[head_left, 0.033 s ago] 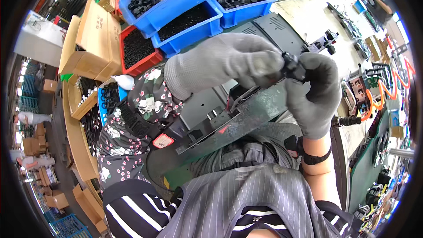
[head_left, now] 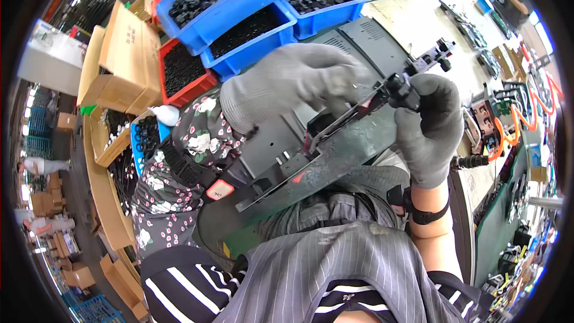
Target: Assembling electronic components into a metal casing using an electric screwdriver.
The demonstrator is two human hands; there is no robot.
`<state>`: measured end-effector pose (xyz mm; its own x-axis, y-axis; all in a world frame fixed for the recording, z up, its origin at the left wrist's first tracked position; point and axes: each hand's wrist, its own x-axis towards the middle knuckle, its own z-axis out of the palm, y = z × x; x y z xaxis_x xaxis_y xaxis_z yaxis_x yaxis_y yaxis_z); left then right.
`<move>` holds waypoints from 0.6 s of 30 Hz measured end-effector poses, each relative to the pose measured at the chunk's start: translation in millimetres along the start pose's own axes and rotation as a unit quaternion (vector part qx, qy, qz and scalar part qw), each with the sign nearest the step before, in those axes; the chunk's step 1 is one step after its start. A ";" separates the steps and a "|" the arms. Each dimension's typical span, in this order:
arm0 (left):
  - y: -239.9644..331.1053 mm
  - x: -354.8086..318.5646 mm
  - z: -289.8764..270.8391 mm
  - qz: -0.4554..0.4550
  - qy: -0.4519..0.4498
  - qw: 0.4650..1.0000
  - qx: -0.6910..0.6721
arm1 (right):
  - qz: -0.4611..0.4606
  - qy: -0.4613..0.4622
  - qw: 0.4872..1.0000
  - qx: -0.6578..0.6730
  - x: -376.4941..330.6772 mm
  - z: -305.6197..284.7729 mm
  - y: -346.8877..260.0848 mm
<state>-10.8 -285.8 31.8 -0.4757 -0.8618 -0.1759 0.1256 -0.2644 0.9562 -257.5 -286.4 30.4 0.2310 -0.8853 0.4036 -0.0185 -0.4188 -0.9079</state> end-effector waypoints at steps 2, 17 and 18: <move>-23.6 11.9 -17.0 -0.009 0.096 0.985 0.143 | 0.078 0.072 0.994 0.028 -9.2 -20.4 8.6; -81.5 30.7 -21.2 -0.044 0.143 0.729 0.668 | 0.107 0.081 0.978 -0.161 -9.0 -34.5 45.9; -74.8 35.7 -22.0 -0.012 0.154 0.840 0.520 | 0.084 0.072 0.971 -0.210 -7.6 -33.1 44.1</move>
<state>-18.0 -306.3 -51.2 -0.1991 -0.9753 -0.0961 -0.7854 0.1001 0.6109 -292.3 -304.8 -8.9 0.0529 -0.9546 0.2931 -0.4466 -0.2851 -0.8481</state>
